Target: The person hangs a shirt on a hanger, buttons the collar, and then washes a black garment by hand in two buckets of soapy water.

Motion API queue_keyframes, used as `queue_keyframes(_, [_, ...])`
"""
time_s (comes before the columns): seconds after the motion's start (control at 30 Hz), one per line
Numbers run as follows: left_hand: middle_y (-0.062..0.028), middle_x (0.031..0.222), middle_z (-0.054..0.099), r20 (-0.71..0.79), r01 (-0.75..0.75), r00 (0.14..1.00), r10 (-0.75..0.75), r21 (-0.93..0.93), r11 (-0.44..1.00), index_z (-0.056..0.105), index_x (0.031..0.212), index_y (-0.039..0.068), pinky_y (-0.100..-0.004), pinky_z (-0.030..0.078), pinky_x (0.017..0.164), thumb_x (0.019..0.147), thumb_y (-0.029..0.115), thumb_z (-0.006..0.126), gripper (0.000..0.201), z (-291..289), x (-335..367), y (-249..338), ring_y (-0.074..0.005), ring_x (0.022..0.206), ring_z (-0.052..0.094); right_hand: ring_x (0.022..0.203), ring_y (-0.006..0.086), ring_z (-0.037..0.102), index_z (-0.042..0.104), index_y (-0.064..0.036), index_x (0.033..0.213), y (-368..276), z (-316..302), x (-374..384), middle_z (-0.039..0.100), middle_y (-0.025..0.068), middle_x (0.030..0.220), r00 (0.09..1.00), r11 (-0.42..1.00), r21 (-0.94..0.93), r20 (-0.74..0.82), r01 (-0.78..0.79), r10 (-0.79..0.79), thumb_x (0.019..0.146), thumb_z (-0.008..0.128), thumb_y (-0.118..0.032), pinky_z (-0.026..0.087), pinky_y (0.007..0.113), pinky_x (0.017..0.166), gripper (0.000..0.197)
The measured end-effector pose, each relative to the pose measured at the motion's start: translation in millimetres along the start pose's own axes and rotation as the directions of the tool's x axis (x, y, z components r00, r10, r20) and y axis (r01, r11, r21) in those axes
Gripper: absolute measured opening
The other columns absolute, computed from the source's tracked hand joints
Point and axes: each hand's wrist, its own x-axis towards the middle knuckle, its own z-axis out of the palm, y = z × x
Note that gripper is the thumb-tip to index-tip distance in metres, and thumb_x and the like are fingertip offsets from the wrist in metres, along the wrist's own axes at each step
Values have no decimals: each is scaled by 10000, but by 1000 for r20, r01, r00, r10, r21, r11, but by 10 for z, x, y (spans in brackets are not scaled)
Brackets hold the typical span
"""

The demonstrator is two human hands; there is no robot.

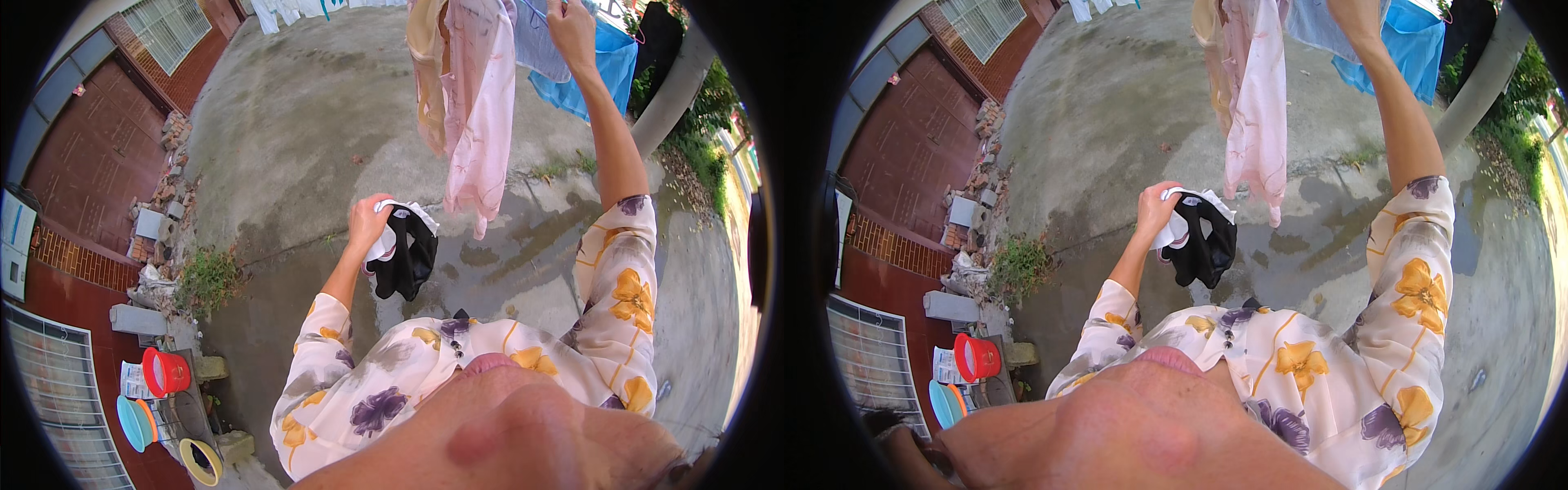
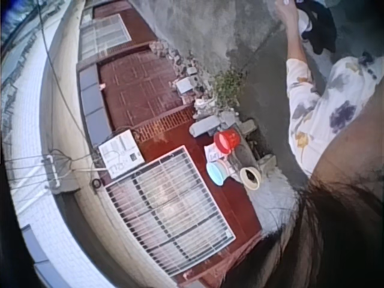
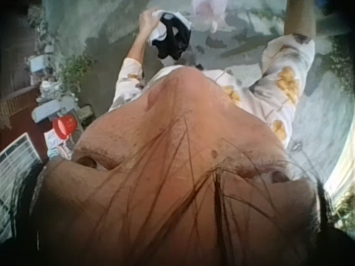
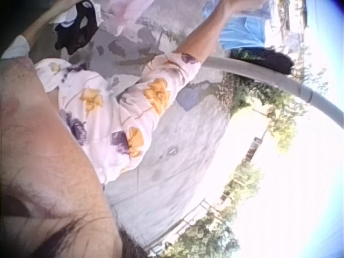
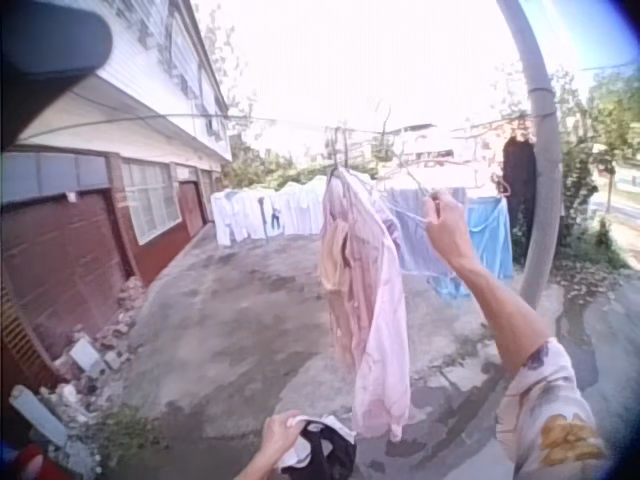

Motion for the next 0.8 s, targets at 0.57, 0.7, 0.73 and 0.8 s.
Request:
queue_keyframes(0.57, [-186, 941, 741, -17, 5, 1000, -3, 101, 995, 787, 1024, 136, -463, 556, 793, 839, 271, 714, 241, -260, -35, 69, -396, 892, 706, 635, 26, 358, 729, -8, 1194, 126, -903, -3083, 527, -83, 757, 753, 712, 247, 250, -658, 609, 994, 689, -333, 262, 220, 546, 383])
queue_keyframes(0.7, [-163, 934, 750, -2, -25, 1000, 26, 198, 980, 793, 1023, 155, -446, 559, 801, 840, 300, 712, 247, -313, 13, 95, -385, 894, 712, 532, 3, 318, 736, -9, 1166, 71, -1828, -3751, 416, -105, 639, 657, 612, 268, 126, -744, 743, 1013, 666, -299, 204, 218, 484, 336])
queue_keyframes(0.73, [-160, 934, 751, 10, -30, 1000, 29, 212, 977, 794, 1024, 162, -450, 560, 803, 842, 302, 714, 243, -304, 18, 82, -387, 898, 711, 502, 3, 287, 726, -13, 1187, 25, -2077, -3885, 373, -99, 614, 619, 572, 266, 148, -776, 771, 1023, 647, -294, 171, 229, 460, 335])
queue_keyframes(0.8, [-153, 938, 754, 36, -87, 996, 81, 257, 962, 791, 1038, 169, -456, 561, 810, 847, 315, 713, 253, -284, 12, -20, -383, 901, 712, 503, 7, 282, 693, -14, 1248, -94, -2556, -4137, 356, -99, 609, 568, 486, 300, 345, -821, 747, 1033, 622, -268, 157, 232, 459, 340])
